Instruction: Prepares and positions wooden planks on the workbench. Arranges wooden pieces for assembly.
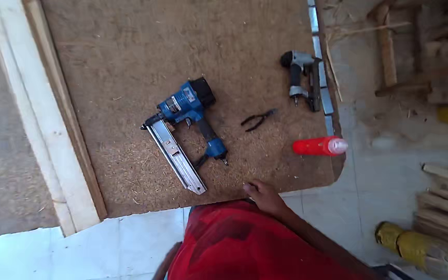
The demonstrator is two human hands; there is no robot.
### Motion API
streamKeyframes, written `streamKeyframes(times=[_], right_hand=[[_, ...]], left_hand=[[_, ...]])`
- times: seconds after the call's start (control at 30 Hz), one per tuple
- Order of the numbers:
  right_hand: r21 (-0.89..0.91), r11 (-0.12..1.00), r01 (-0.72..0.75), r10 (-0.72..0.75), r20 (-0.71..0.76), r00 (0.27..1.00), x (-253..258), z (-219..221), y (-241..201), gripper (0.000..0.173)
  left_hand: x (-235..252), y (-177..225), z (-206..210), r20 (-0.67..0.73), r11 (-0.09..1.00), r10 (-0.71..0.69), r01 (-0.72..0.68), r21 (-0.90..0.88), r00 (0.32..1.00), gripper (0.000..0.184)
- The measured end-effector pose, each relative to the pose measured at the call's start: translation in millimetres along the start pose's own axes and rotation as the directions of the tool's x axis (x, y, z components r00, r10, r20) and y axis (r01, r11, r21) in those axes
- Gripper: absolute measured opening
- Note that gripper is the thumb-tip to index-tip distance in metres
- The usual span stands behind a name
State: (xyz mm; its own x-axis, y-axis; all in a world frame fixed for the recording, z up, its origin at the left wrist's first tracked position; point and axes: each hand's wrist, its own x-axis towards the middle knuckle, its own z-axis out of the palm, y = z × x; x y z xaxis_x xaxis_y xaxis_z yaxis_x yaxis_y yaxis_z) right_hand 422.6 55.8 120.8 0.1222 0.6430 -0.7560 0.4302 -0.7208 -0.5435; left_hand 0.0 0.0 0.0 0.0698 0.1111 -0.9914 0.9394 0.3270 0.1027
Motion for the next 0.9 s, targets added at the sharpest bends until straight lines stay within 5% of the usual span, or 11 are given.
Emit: streamKeyframes(times=[0.07,0.17,0.23,0.3,0.5,0.6,0.67,0.9], right_hand=[[0.046,0.999,0.014,-0.012,-0.040,0.999,14,7,-15,0.053],[0.147,0.989,0.027,-0.021,-0.047,0.999,44,16,-22,0.054],[0.208,0.978,0.036,-0.026,-0.050,0.998,62,23,-22,0.054],[0.255,0.967,0.029,-0.014,-0.061,0.998,70,31,-22,0.053],[0.340,0.938,0.060,-0.012,-0.141,0.990,81,41,-32,0.045],[0.348,0.934,0.086,-0.034,-0.154,0.987,81,48,-29,0.047],[0.352,0.929,0.114,-0.069,-0.139,0.988,73,48,-31,0.047],[0.516,0.856,0.034,-0.027,-0.021,0.999,42,40,-61,0.042]], left_hand=[[-51,53,-69,-0.027,0.909,0.188,-0.163,0.384,0.982,0.036],[-103,134,-144,-0.317,0.904,0.408,-0.332,0.268,0.856,0.033],[-112,193,-167,-0.591,0.883,0.447,-0.436,0.173,0.671,0.033],[-98,248,-184,-0.678,0.845,0.438,-0.528,0.086,0.591,0.042],[-20,356,-206,-0.613,0.714,0.381,-0.642,-0.281,0.692,0.068],[-5,371,-204,-0.579,0.403,0.400,-0.704,-0.585,0.710,0.051],[-8,376,-202,-0.606,0.302,0.378,-0.712,-0.633,0.700,0.033],[-35,377,-206,-0.600,0.397,0.331,-0.684,-0.612,0.728,0.027]])
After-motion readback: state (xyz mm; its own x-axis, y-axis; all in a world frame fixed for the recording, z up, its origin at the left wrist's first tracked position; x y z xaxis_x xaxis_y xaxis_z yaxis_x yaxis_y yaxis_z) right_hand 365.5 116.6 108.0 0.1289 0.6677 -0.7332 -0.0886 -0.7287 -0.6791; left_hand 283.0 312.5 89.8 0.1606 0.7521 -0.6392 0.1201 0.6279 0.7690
